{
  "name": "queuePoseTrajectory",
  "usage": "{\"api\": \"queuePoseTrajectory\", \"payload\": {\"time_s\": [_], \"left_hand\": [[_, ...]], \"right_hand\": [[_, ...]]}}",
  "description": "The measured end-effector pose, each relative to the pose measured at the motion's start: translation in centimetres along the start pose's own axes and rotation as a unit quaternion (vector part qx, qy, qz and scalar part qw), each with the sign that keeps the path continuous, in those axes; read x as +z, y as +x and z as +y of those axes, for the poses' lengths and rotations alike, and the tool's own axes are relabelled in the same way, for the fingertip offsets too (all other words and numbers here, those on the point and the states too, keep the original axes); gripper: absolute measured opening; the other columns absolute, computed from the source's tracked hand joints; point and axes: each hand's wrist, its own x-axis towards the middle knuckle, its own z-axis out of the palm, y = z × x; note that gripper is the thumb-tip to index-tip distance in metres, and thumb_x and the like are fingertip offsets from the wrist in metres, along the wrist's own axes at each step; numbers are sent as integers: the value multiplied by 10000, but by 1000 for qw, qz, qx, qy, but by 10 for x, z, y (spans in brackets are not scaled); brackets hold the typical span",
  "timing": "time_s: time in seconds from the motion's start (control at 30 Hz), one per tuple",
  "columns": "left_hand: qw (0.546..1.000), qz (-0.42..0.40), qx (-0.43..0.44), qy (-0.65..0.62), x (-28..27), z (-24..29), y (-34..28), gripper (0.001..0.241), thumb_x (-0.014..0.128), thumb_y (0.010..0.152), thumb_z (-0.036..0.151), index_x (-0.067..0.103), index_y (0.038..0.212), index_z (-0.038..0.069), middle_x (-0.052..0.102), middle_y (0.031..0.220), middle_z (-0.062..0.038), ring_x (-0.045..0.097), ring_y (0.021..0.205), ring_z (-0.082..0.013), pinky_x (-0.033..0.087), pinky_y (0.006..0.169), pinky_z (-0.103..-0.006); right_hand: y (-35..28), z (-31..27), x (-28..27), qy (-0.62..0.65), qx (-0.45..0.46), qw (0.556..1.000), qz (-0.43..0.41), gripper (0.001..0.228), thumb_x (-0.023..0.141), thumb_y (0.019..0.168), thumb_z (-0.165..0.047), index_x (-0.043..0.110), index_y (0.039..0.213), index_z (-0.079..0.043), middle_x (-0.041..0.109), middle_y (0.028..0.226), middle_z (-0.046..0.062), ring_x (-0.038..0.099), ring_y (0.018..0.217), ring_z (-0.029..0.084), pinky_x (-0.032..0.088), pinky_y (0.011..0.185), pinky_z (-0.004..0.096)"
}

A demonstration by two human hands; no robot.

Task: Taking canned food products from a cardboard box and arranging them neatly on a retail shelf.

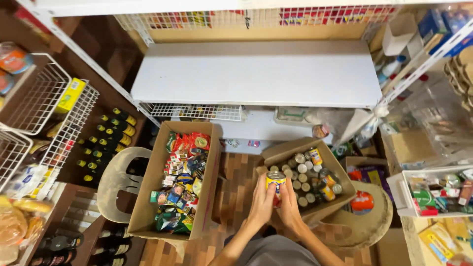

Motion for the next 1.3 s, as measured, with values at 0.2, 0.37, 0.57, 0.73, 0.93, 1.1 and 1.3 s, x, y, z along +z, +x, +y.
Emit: {"api": "queuePoseTrajectory", "payload": {"time_s": [0.2, 0.37, 0.57, 0.73, 0.93, 1.1, 1.3], "left_hand": [[993, 23, 119, 8, -35, 58, 38, 444, 411, 1103, 286, 443, 1411, -32, 587, 1299, -239, 573, 1222, -370, 427, 1049, -451], [975, -13, 217, -41, -65, 137, 61, 491, 362, 1110, 370, 487, 1368, -28, 612, 1194, -190, 615, 1105, -305, 483, 986, -394], [955, -28, 295, -15, -102, 213, 77, 512, 412, 1113, 392, 436, 1407, -27, 604, 1250, -199, 622, 1173, -315, 483, 1036, -405], [942, -21, 335, -5, -124, 245, 103, 522, 422, 1117, 409, 438, 1409, -23, 592, 1262, -208, 622, 1188, -330, 486, 1053, -415], [918, -33, 394, -2, -147, 281, 149, 536, 399, 1136, 413, 398, 1454, -18, 562, 1357, -212, 575, 1293, -317, 434, 1139, -397], [901, -54, 430, 3, -162, 299, 204, 561, 368, 1155, 426, 363, 1507, -11, 521, 1453, -211, 512, 1398, -316, 372, 1228, -379], [895, -63, 441, 20, -170, 318, 270, 635, 412, 1135, 457, 338, 1566, -4, 477, 1535, -196, 450, 1466, -295, 341, 1232, -384]], "right_hand": [[33, -105, 25, -11, -126, 987, -98, 526, 373, 1103, -328, 456, 1445, 63, 580, 1325, 165, 512, 1242, 222, 392, 1096, 315], [46, -189, 52, -79, -203, 975, -55, 471, 333, 1122, -368, 490, 1347, 14, 545, 1160, 134, 499, 1064, 200, 442, 967, 329], [51, -285, 88, -60, -281, 958, -24, 466, 309, 1111, -387, 465, 1326, -4, 574, 1106, 101, 544, 977, 167, 493, 863, 316], [59, -342, 110, -79, -369, 926, -23, 471, 288, 1139, -411, 470, 1312, -12, 546, 1121, 98, 532, 982, 162, 494, 830, 293], [95, -395, 130, -40, -431, 900, -47, 504, 301, 1159, -427, 433, 1394, -2, 544, 1249, 121, 524, 1120, 179, 456, 951, 322], [145, -420, 135, -103, -491, 865, -31, 516, 269, 1182, -438, 473, 1360, 1, 546, 1246, 141, 509, 1137, 208, 435, 1052, 339], [204, -447, 130, -145, -551, 819, -65, 527, 269, 1192, -447, 441, 1382, 13, 539, 1273, 153, 512, 1205, 221, 408, 1097, 343]]}}
